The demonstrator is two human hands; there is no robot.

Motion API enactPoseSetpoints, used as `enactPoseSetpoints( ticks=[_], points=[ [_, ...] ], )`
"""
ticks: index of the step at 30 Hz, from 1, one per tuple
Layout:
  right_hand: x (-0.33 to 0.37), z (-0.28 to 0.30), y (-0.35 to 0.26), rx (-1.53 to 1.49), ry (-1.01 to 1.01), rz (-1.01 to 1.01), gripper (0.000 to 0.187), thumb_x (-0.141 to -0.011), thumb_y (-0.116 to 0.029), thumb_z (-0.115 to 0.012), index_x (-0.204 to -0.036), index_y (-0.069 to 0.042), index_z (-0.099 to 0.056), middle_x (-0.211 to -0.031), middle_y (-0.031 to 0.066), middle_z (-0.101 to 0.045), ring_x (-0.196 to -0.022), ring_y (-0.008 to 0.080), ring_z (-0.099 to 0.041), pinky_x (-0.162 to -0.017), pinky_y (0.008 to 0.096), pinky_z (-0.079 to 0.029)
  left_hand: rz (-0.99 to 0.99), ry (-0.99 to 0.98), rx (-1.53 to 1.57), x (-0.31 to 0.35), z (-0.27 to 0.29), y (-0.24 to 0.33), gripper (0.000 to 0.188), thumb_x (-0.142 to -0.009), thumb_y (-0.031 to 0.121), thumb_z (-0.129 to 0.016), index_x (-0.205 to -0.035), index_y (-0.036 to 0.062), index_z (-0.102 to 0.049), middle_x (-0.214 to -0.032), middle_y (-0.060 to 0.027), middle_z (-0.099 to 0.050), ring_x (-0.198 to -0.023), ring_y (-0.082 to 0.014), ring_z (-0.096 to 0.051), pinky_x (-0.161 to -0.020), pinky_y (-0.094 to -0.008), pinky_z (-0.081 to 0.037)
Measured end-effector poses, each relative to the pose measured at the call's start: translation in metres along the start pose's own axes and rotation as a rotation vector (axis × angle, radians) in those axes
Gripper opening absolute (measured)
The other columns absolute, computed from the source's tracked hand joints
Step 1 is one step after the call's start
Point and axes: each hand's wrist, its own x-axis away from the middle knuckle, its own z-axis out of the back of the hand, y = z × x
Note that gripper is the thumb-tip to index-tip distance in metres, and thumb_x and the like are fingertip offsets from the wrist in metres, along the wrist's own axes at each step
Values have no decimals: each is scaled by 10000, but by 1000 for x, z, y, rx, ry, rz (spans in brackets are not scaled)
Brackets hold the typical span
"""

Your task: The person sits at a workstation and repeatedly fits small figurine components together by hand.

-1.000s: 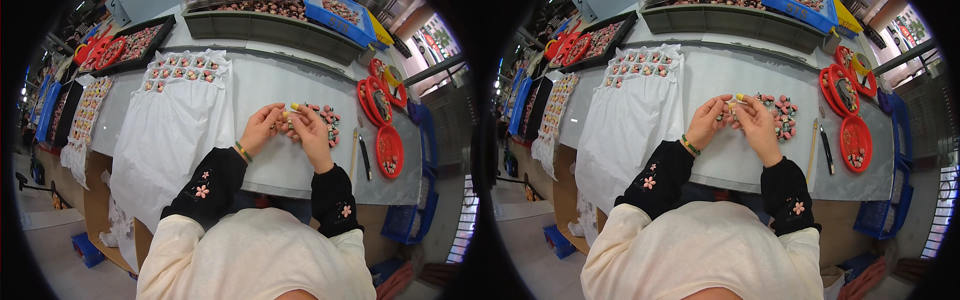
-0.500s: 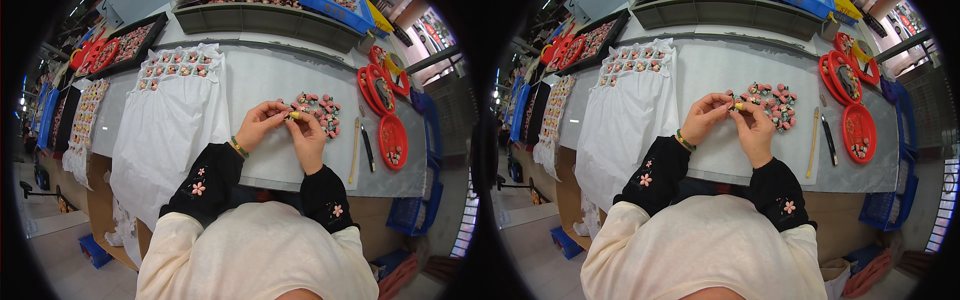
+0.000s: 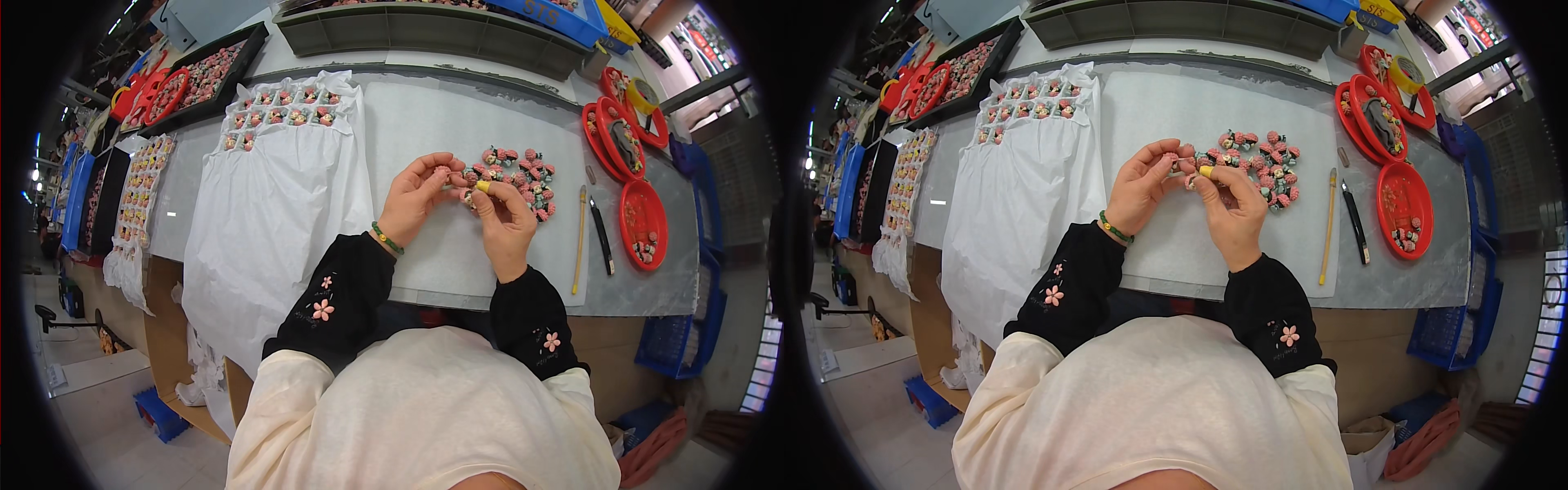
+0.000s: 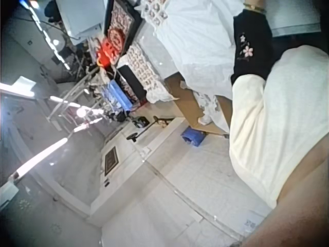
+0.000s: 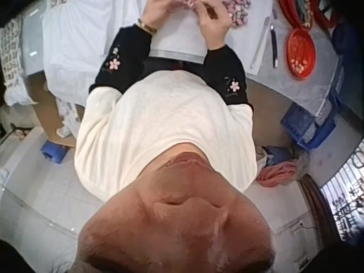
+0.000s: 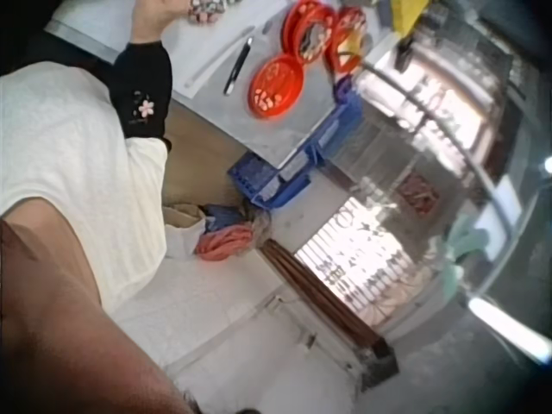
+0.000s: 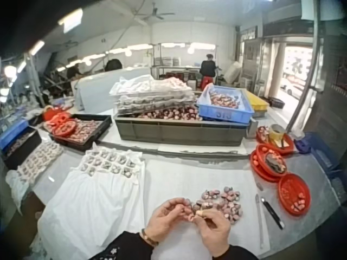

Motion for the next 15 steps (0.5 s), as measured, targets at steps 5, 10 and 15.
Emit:
enactPoseSetpoints(
  ticks=[5, 10, 15],
  points=[
    [-2, -2, -4, -2, 5, -31, 116, -785, -46, -631, -877, 20, -602, -823, 19, -552, -674, 62, -515, -566, 180, -428, -26, -68, -307, 0, 5, -1, 307, -862, 65, -506, -1157, -15, -488, -1199, -108, -481, -1026, -152, -512, -861, -274, -418],
    [-3, -1, 1, 81, 15, -59, 124, -780, -44, -635, -880, 24, -605, -814, 17, -553, -648, 57, -510, -555, 178, -430, -150, -159, -418, 1, 2, -9, 330, -836, 26, -531, -1163, -6, -503, -1134, -84, -510, -1004, -142, -510, -824, -253, -439],
    [-2, -3, 4, 25, -58, -66, 133, -838, -89, -574, -915, 15, -603, -795, 20, -562, -624, 54, -511, -547, 182, -434, -137, -140, -509, 6, 1, -7, 380, -806, -1, -565, -1178, -9, -488, -1139, -97, -515, -1011, -151, -511, -866, -264, -422]
  ],
)
